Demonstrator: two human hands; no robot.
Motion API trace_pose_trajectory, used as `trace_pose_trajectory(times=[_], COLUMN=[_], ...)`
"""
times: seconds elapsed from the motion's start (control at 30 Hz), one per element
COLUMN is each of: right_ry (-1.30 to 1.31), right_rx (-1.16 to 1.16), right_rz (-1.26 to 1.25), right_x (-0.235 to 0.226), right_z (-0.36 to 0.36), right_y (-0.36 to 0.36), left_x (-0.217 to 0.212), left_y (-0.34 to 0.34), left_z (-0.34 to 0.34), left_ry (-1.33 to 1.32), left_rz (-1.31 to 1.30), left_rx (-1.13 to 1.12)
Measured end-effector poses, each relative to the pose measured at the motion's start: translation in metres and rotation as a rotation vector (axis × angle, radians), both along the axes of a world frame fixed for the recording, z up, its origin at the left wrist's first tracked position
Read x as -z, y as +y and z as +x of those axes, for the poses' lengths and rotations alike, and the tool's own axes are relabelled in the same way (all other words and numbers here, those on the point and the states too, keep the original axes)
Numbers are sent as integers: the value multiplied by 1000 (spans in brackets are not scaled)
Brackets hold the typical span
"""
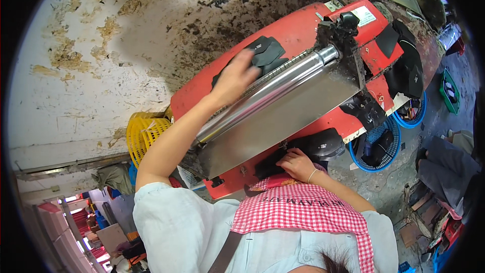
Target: The person picks up black material pieces from a basket and feeds them one by one into an industrial roller machine, then places the processed pieces onto the workspace.
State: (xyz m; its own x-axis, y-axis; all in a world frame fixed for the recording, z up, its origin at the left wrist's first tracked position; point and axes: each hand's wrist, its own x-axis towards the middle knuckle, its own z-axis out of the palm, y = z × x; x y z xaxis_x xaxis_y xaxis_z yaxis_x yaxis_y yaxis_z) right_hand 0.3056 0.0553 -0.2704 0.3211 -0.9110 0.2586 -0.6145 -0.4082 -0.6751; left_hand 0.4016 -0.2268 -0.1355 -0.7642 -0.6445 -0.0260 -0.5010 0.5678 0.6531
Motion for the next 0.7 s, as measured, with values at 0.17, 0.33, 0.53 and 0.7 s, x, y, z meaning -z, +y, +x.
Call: trace_pose_trajectory(times=[0.17,0.33,0.53,0.7], right_ry=[-76,-114,-136,-234], right_rx=[-15,44,118,267], right_rz=[-37,-95,-105,-131], right_x=[-1,-12,-43,-65], right_z=[6,-5,-25,-44], right_y=[-1,-3,-2,3], left_x=[-3,-12,-1,6], left_y=[37,41,35,29], left_z=[-22,-58,-84,-106], left_ry=[-151,-188,-112,-32], left_rz=[-232,-44,-115,-62], left_rx=[310,201,263,271])
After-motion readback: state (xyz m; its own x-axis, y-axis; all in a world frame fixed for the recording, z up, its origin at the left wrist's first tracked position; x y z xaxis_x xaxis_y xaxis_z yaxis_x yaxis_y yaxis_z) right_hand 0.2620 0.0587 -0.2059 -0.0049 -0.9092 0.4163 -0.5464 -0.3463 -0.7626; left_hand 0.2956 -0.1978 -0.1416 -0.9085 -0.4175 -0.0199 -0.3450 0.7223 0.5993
